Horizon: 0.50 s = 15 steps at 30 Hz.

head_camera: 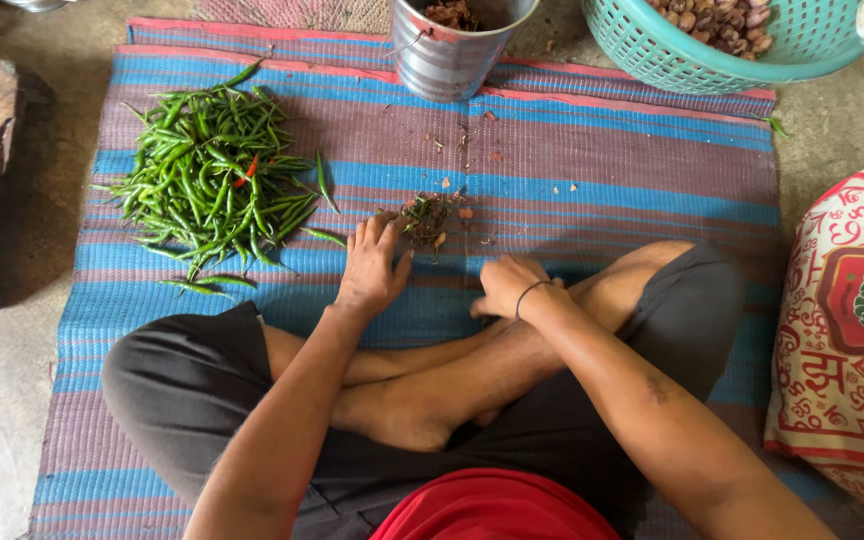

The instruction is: The person sits on a mat and removes stems from green chilies by hand, placing the cleaned chilies in a pile and the discarded stems into a metal bucket. The person also gathers and transfers the accumulated stems into the bucket.

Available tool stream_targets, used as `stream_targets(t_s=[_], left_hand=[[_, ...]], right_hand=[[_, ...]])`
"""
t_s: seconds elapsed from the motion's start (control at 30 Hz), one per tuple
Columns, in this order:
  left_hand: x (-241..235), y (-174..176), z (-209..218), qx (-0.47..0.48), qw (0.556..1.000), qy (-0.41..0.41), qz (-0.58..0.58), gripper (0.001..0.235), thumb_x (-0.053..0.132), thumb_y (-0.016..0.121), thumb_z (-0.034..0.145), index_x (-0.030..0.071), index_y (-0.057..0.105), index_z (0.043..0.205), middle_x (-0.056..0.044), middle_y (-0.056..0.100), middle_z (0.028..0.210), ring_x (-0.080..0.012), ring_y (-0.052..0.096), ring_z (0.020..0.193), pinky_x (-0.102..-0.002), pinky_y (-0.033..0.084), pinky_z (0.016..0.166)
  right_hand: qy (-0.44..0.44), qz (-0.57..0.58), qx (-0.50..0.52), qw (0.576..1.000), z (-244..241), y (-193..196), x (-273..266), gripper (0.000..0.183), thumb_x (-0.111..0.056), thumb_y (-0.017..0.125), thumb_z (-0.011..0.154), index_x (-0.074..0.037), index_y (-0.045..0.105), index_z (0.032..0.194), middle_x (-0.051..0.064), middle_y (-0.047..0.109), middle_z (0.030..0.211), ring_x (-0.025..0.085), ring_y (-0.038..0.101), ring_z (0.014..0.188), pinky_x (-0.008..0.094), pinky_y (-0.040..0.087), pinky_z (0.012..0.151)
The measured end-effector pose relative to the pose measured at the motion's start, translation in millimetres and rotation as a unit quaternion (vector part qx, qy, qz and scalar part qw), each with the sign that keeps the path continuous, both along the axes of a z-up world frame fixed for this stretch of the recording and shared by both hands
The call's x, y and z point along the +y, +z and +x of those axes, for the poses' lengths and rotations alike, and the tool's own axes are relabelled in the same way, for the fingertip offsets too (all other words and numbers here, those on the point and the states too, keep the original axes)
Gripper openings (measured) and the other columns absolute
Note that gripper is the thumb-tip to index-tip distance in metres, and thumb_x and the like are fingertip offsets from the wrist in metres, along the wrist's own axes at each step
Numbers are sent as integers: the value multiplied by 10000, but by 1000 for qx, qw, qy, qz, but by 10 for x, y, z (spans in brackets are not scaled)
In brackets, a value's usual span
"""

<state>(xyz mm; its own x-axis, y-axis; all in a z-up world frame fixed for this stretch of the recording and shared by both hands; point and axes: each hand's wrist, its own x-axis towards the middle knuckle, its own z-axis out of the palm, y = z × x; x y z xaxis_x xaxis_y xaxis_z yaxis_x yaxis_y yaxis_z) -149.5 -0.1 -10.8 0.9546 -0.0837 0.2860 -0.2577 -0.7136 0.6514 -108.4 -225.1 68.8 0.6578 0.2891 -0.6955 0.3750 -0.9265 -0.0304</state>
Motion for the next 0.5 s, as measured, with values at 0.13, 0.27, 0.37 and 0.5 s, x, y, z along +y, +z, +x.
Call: stream_targets(t_s=[0.13, 0.27, 0.37, 0.5], left_hand=[[23, -18, -5, -4, 1000, 26, -7, 538, 147, 694, 886, 34, 529, 1385, -182, 507, 1395, -392, 480, 1276, -527, 376, 1083], [31, -16, -29, -3, 999, 39, -22, 530, 134, 694, 885, 36, 540, 1382, -186, 516, 1373, -403, 488, 1253, -526, 395, 1052], [36, -19, -37, -22, 998, 43, -48, 519, 118, 692, 872, 19, 536, 1357, -207, 522, 1364, -426, 491, 1241, -529, 408, 1061], [34, -100, -2, -20, 996, 54, -65, 515, 99, 672, 893, 3, 527, 1379, -241, 534, 1320, -441, 505, 1212, -526, 420, 1060]], right_hand=[[24, -4, -9, 1000, -190, -185, 79, 384, -352, 829, 830, -5, 752, 975, 209, 730, 1015, 344, 718, 949, 452, 584, 829], [52, 33, -37, 997, -307, -516, 145, 154, -73, 713, 842, 1, 780, 959, 229, 755, 995, 352, 760, 937, 442, 616, 818], [34, 78, -61, 995, -347, -584, 106, 192, -92, 751, 786, -9, 766, 958, 228, 721, 1003, 379, 707, 974, 459, 575, 831], [-89, 352, -100, 926, -218, -598, 109, 137, -79, 696, 819, -68, 772, 932, 139, 780, 880, 305, 741, 826, 414, 583, 735]])
